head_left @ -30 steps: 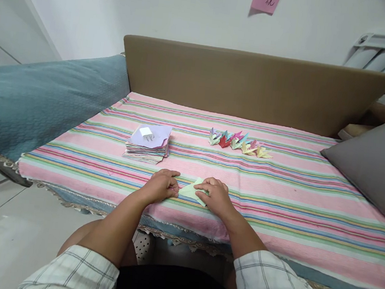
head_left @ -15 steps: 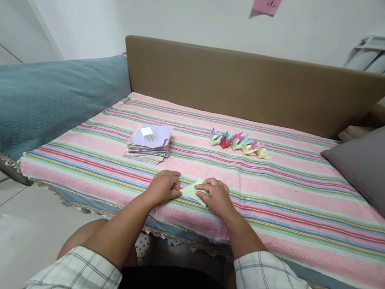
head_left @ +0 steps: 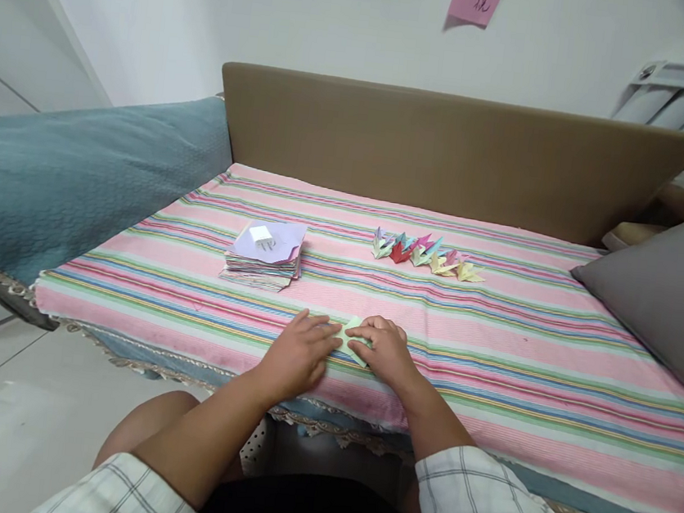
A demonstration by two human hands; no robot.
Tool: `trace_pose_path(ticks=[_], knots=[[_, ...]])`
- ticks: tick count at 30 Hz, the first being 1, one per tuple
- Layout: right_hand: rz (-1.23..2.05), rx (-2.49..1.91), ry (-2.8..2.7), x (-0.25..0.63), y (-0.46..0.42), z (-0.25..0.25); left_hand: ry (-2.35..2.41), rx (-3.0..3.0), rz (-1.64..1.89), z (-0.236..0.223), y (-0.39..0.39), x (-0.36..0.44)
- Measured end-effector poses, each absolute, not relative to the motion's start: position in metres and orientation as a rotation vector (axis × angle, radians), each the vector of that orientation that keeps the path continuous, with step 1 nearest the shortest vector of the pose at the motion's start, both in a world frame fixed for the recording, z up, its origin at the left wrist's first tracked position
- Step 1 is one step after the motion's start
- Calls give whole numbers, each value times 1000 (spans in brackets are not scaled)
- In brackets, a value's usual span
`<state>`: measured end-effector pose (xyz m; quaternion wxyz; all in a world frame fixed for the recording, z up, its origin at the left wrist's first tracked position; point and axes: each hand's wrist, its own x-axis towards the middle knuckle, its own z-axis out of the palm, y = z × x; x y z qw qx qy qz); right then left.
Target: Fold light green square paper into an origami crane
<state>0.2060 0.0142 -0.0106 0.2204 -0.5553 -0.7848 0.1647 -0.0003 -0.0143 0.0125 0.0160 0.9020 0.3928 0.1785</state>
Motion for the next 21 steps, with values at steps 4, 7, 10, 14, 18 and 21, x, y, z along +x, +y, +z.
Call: trace_pose_path(ticks=[4, 7, 10, 14, 18, 21], knots=[[446, -1533, -2178, 206, 14, -10, 1108, 2891, 365, 1, -24, 5], [446, -1535, -2177, 206, 13, -9, 1079, 2903, 266, -4, -23, 2], [448, -1546, -2169, 205, 13, -8, 1068, 2926, 249, -5, -22, 3], [450, -1553, -2166, 204, 13, -8, 1087, 2945, 343, -8, -25, 11], [509, -1497, -2138, 209, 14, -6, 1097, 2943, 397, -13, -27, 17], [612, -1398, -2097, 218, 17, -4, 1103, 2945, 419, -14, -27, 17]])
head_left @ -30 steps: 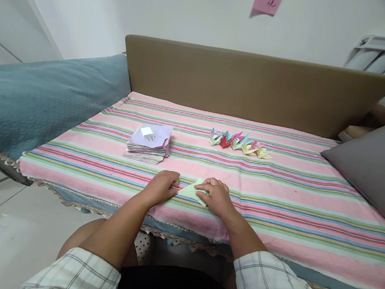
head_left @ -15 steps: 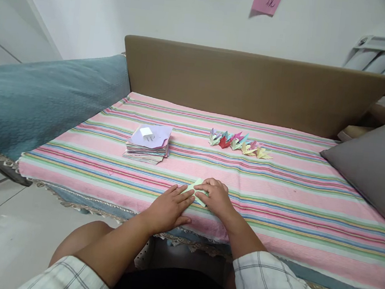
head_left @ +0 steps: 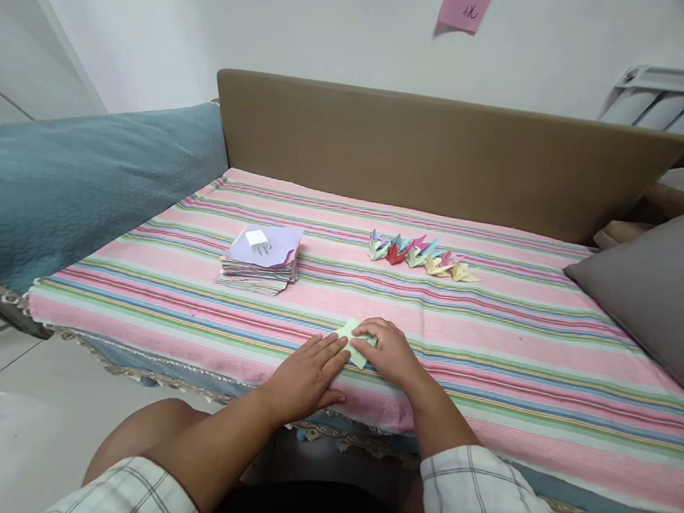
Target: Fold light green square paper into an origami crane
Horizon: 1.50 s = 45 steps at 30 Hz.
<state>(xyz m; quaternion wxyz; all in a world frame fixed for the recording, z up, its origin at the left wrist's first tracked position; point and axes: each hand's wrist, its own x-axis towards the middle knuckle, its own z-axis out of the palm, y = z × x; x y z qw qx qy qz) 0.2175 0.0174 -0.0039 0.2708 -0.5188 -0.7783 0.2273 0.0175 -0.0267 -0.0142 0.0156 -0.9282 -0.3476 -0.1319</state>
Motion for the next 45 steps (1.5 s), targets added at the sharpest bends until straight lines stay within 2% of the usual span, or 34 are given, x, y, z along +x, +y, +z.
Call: trace_pose_path(ticks=[7, 15, 22, 45], knots=[[611, -1410, -2083, 229, 21, -5, -1091, -2917, -419, -10, -27, 16], [445, -1434, -2173, 230, 22, -11, -1113, -2937, -372, -12, -26, 16], [523, -1463, -2132, 233, 18, -5, -1120, -2919, -332, -14, -26, 17], [495, -1541, -2033, 241, 21, -7, -1115, -2911, -338, -12, -26, 19]])
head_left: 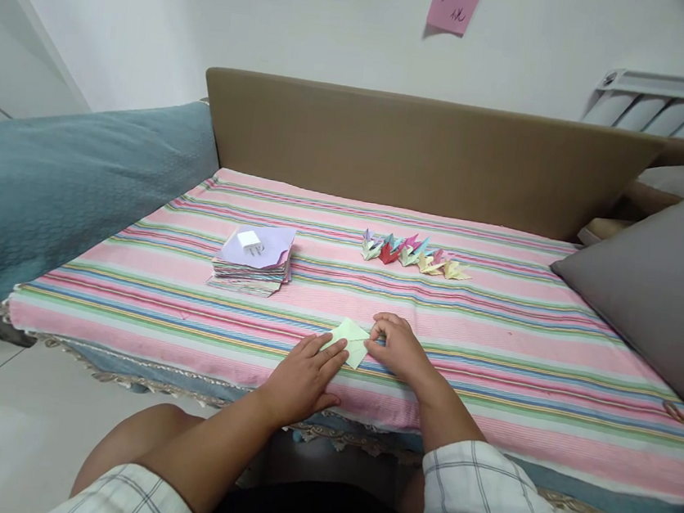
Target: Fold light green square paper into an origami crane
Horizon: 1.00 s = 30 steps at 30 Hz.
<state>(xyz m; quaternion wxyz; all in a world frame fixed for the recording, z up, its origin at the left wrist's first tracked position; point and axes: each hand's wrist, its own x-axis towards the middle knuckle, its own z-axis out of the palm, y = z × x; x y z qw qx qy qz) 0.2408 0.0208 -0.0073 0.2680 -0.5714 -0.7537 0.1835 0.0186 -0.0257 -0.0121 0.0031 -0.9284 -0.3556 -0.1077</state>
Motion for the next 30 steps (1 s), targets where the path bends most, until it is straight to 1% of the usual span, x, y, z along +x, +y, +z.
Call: trace_pose_path(ticks=[8, 12, 14, 18, 24, 30], knots=[[446, -1515, -2003, 249, 24, -9, -1119, -2899, -330, -14, -25, 18], [229, -1547, -1811, 245, 14, -1, -1122, -2902, -330, -13, -25, 18], [164, -1393, -1957, 237, 2, 3, -1118, -2906, -332, -12, -25, 19], [203, -1093, -2501, 220, -25, -1, -1125, -2908, -354, -11, -26, 20], [205, -1248, -2611, 223, -35, -19, -1140, -2925, -353, -11, -26, 18], [244, -1325, -2629, 230, -32, -16, -1109, -2944, -350, -11, -25, 13]])
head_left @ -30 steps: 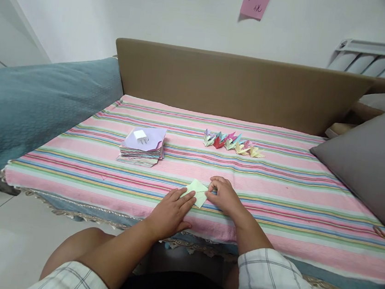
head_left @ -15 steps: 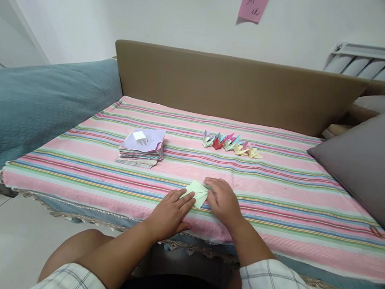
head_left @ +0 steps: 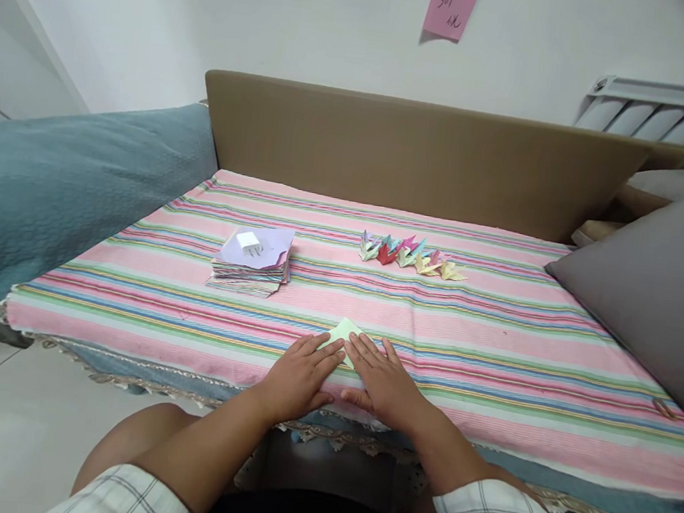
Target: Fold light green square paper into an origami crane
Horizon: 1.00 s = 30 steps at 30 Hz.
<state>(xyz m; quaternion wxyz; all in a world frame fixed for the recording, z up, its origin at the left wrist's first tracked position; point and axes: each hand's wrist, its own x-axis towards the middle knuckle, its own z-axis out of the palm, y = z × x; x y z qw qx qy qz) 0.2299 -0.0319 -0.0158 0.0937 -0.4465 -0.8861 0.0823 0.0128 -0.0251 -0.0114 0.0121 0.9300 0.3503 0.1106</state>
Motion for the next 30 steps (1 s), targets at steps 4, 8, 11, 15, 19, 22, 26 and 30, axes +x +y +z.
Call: trace_pose_path(ticks=[4, 8, 11, 15, 19, 22, 26, 30], knots=[[268, -1333, -2662, 230, -32, -11, 1087, 2906, 344, -14, -26, 11], [267, -1328, -2708, 231, -33, -7, 1114, 2891, 328, -15, -26, 12], [271, -1316, -2726, 234, -33, -6, 1128, 2882, 312, -14, -25, 14], [272, -1353, -2716, 240, -30, -6, 1139, 2875, 291, -13, -25, 14], [295, -1443, -2650, 246, -28, -4, 1136, 2874, 282, -14, -26, 13], [294, -1531, -2584, 251, -26, -2, 1137, 2878, 295, -15, -26, 13], [238, -1647, -2478, 261, -22, -1, 1139, 2873, 300, -15, -26, 13], [-7, -1739, -2200, 258, -20, -1, 1145, 2862, 290, -13, -26, 14]])
